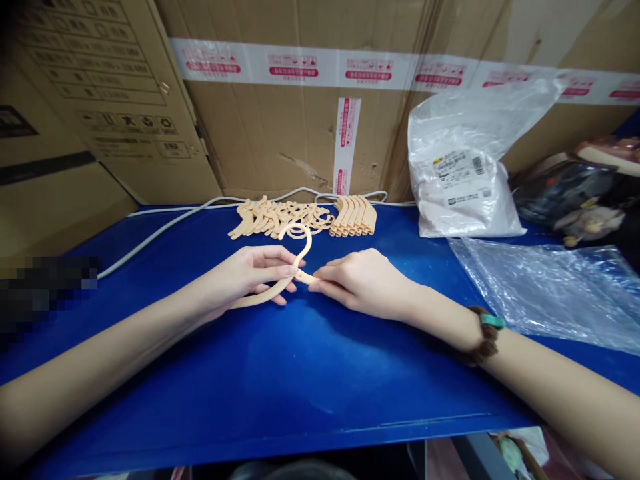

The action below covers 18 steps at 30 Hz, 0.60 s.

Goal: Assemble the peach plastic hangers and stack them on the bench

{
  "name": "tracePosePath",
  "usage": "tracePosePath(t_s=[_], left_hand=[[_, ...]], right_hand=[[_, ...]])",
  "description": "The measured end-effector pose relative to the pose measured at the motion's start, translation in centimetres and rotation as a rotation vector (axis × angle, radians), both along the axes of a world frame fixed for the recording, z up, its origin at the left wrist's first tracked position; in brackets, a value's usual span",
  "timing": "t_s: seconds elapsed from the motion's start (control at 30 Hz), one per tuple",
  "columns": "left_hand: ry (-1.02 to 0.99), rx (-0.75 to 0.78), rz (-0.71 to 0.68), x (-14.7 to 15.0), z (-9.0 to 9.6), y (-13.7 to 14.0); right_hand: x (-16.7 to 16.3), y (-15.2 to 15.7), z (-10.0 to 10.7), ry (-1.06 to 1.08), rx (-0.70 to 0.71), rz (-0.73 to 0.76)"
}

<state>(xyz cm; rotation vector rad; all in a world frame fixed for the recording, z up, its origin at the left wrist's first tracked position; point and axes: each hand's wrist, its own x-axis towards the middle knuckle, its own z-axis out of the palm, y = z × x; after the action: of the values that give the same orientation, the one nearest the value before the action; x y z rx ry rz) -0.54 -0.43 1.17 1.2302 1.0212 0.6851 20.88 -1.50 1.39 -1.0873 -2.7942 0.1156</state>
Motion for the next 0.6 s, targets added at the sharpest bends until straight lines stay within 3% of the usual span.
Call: tracePosePath(t_s=[0.23, 0.6], left_hand=[[0.042, -0.01, -0.021, -0.04, 0.13, -0.03], [0.09, 0.122, -0.097, -0.19, -0.53, 0.25]], right_hand=[[-0.15, -0.11, 0.04, -0.027, 0.016, -0.025], [-0.11, -0.16, -0.13, -0.027, 0.013, -0.054]])
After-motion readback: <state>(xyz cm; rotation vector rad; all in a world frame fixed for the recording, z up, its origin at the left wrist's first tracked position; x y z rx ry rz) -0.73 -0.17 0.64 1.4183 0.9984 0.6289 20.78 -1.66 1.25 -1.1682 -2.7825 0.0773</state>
